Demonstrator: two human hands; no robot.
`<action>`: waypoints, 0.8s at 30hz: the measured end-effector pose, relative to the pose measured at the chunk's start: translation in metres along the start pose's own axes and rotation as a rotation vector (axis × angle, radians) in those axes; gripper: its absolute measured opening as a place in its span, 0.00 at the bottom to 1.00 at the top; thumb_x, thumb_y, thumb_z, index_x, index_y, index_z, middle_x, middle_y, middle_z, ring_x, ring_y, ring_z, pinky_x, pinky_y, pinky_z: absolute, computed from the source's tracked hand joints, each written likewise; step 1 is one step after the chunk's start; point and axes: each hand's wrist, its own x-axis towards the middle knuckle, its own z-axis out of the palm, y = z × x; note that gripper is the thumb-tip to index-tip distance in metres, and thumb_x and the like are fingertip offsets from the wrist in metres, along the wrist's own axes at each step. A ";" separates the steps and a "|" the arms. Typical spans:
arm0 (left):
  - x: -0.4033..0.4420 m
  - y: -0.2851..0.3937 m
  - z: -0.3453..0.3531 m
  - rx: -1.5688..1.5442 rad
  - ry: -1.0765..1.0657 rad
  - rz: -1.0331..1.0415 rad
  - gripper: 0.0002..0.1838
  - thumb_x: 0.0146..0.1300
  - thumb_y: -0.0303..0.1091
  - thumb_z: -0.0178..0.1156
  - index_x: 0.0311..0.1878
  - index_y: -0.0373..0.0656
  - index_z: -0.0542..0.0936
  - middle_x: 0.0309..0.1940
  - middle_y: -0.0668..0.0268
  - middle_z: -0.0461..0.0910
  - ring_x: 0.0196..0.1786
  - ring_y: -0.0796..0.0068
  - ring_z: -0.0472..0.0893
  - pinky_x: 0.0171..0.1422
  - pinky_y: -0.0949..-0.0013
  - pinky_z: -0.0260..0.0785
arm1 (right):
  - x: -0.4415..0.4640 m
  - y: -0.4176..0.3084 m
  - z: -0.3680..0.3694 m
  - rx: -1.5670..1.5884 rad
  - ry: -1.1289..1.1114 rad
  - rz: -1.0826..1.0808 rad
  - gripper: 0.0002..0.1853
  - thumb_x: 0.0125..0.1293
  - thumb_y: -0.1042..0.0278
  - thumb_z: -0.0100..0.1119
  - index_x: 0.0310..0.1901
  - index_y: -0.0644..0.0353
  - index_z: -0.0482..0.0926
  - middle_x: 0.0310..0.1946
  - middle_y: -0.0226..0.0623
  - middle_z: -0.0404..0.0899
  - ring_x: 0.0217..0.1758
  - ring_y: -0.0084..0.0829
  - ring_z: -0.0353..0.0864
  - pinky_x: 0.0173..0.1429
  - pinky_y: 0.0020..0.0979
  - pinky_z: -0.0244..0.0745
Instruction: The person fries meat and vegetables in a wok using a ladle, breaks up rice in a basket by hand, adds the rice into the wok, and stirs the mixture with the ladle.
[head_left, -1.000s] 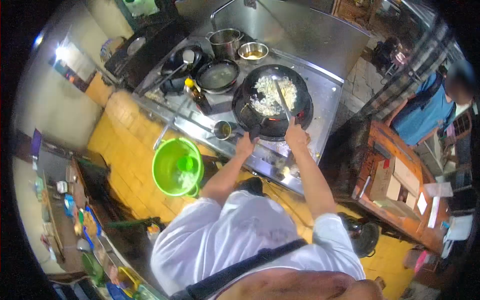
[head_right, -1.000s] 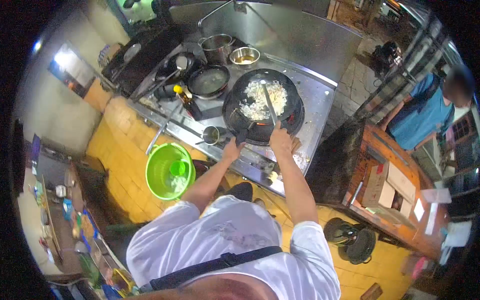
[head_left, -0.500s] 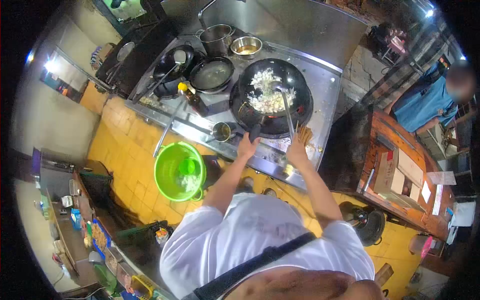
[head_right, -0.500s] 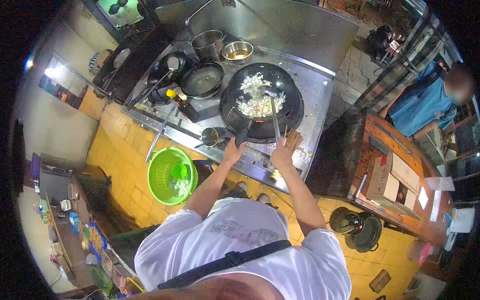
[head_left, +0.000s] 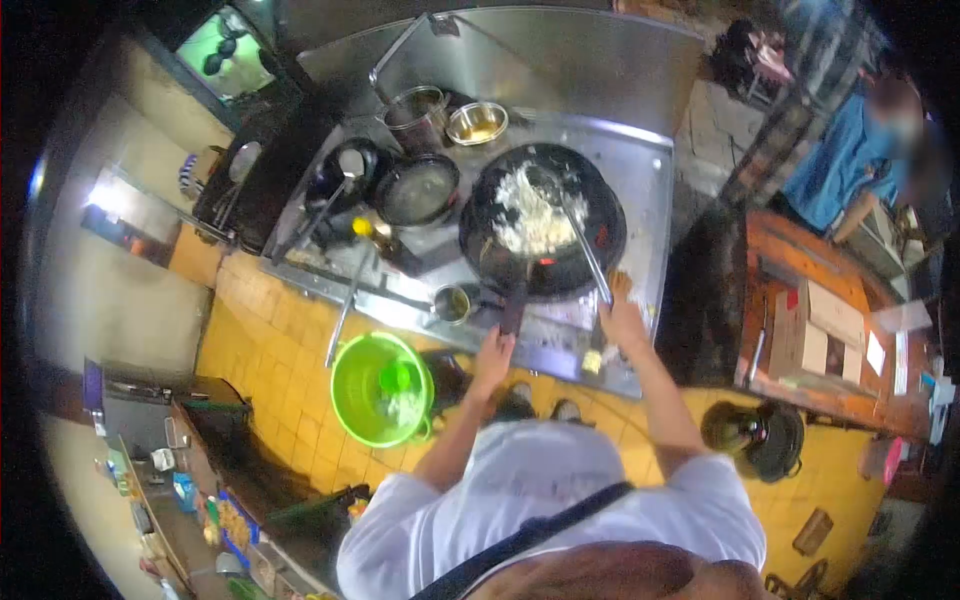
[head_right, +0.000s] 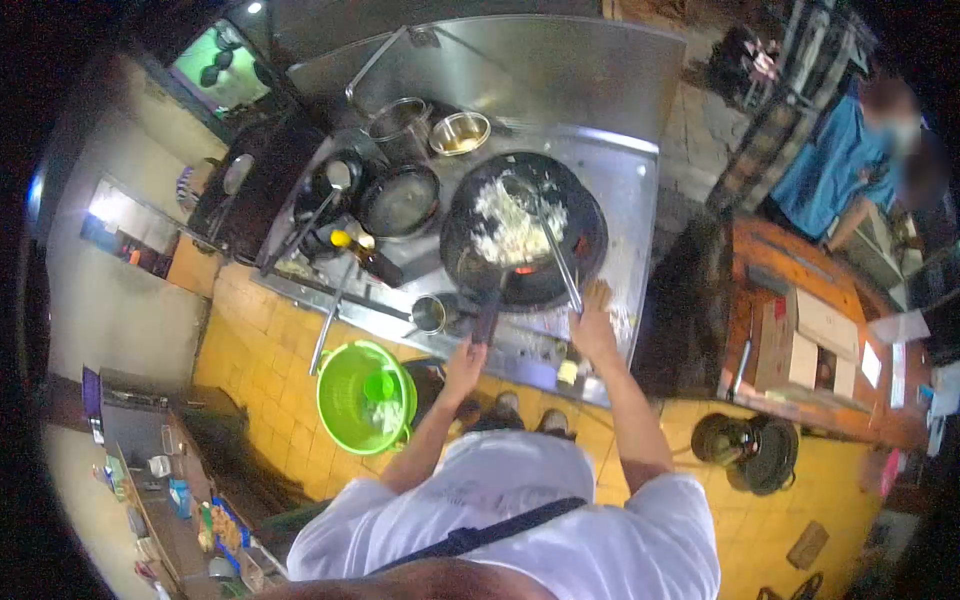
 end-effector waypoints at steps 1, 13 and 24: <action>-0.018 -0.037 0.008 -0.046 0.067 0.058 0.20 0.61 0.42 0.55 0.48 0.35 0.71 0.27 0.61 0.78 0.30 0.74 0.77 0.33 0.69 0.69 | 0.005 -0.003 0.005 0.033 -0.010 0.010 0.22 0.61 0.59 0.47 0.49 0.70 0.66 0.35 0.65 0.74 0.41 0.59 0.74 0.48 0.49 0.69; -0.126 -0.049 -0.071 -0.371 -0.101 -0.594 0.04 0.57 0.26 0.59 0.30 0.35 0.78 0.22 0.65 0.78 0.22 0.80 0.75 0.27 0.77 0.69 | 0.051 -0.028 0.045 0.050 -0.606 0.322 0.25 0.65 0.52 0.42 0.37 0.73 0.76 0.37 0.64 0.74 0.45 0.56 0.74 0.50 0.48 0.68; -0.064 -0.064 -0.086 -0.301 -0.218 -0.370 0.13 0.59 0.35 0.53 0.24 0.36 0.75 0.17 0.59 0.75 0.20 0.65 0.74 0.28 0.64 0.65 | 0.053 -0.079 0.068 0.113 -0.505 0.289 0.20 0.66 0.56 0.41 0.32 0.65 0.76 0.24 0.52 0.76 0.30 0.49 0.79 0.33 0.46 0.73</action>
